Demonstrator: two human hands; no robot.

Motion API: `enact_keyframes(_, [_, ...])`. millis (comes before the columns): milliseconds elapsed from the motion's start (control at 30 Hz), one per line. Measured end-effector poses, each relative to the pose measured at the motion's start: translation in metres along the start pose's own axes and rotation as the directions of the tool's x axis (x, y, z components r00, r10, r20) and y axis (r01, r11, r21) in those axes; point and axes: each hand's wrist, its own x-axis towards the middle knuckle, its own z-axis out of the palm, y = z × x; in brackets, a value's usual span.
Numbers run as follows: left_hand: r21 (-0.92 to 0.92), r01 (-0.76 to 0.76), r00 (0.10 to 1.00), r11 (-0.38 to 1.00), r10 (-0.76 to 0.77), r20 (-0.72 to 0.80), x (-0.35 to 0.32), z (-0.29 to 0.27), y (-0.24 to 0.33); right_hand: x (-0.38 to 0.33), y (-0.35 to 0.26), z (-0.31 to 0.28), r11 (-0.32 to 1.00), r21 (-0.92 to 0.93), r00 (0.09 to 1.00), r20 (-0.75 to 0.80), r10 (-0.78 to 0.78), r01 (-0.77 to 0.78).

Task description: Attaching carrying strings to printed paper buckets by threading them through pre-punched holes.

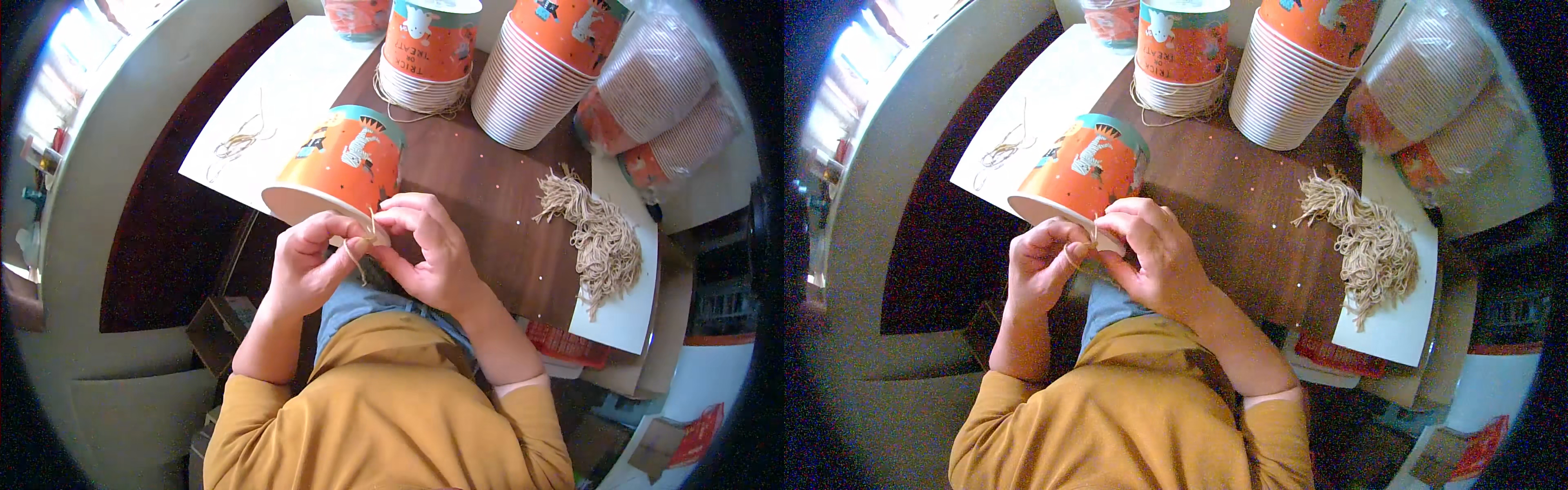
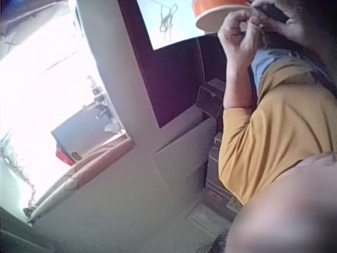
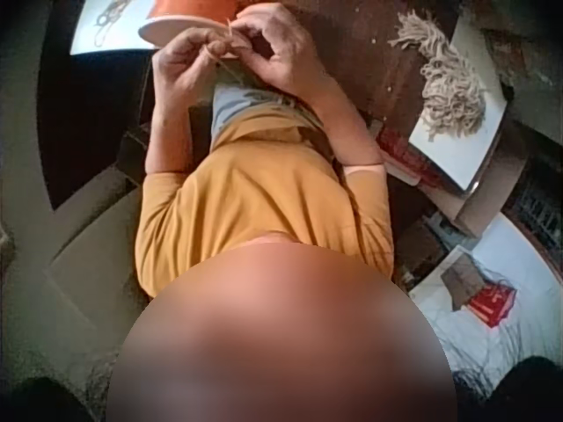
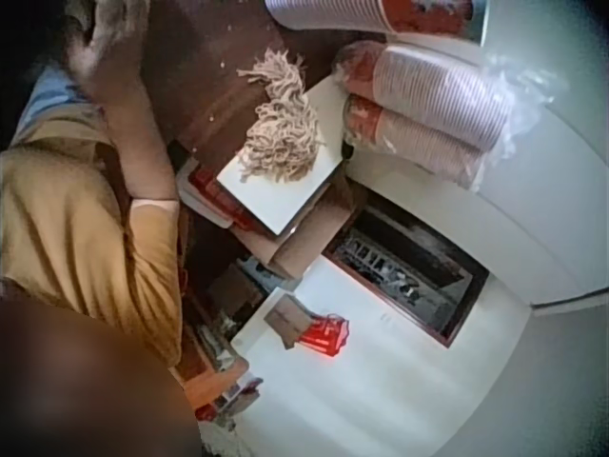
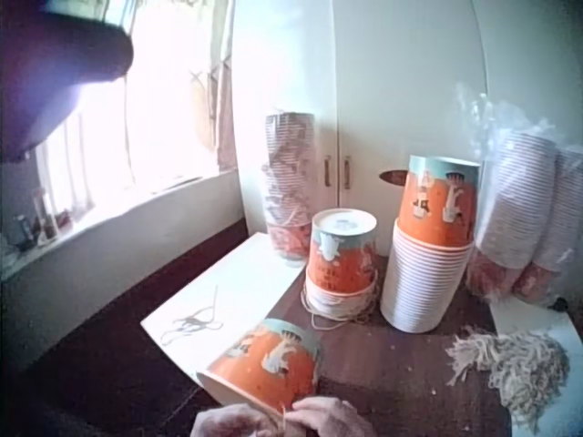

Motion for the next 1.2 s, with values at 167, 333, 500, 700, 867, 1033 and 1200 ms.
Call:
enact_keyframes(167, [-0.038, 0.016, 1.000, 0.999, -0.016, -0.007, -0.001, -0.001, 0.000, 0.012, 0.002, -0.013, 0.949, -0.181, 0.963, 0.135, -0.235, 0.257])
enact_keyframes(333, [0.015, 0.031, 0.999, 0.999, -0.031, -0.028, -0.004, -0.006, -0.004, 0.016, 0.002, -0.019, 0.917, -0.224, 0.940, 0.173, -0.295, 0.329])
enact_keyframes(500, [0.135, 0.014, 0.997, 0.991, -0.024, 0.072, -0.007, -0.005, -0.001, 0.010, -0.001, -0.016, 0.926, -0.293, 0.971, 0.098, -0.216, 0.236])
enact_keyframes(700, [-0.118, 0.111, 0.991, 0.987, -0.101, 0.089, -0.012, 0.003, -0.002, 0.004, 0.003, -0.019, 0.921, -0.380, 0.995, -0.019, -0.101, 0.087])
enact_keyframes(867, [-0.065, 0.027, 0.999, 0.997, -0.029, -0.027, -0.013, 0.006, -0.003, 0.007, -0.010, -0.024, 0.927, -0.360, 0.995, 0.041, -0.093, 0.102])
enact_keyframes(1033, [0.038, -0.027, 0.999, 0.999, 0.028, -0.022, -0.014, 0.004, 0.003, 0.002, -0.019, -0.032, 0.939, -0.262, 0.968, 0.178, -0.179, 0.222])
enact_keyframes(1200, [0.125, -0.152, 0.985, 0.980, 0.140, 0.101, -0.007, 0.001, 0.019, 0.011, -0.009, -0.025, 0.902, -0.269, 0.933, 0.221, -0.283, 0.337])
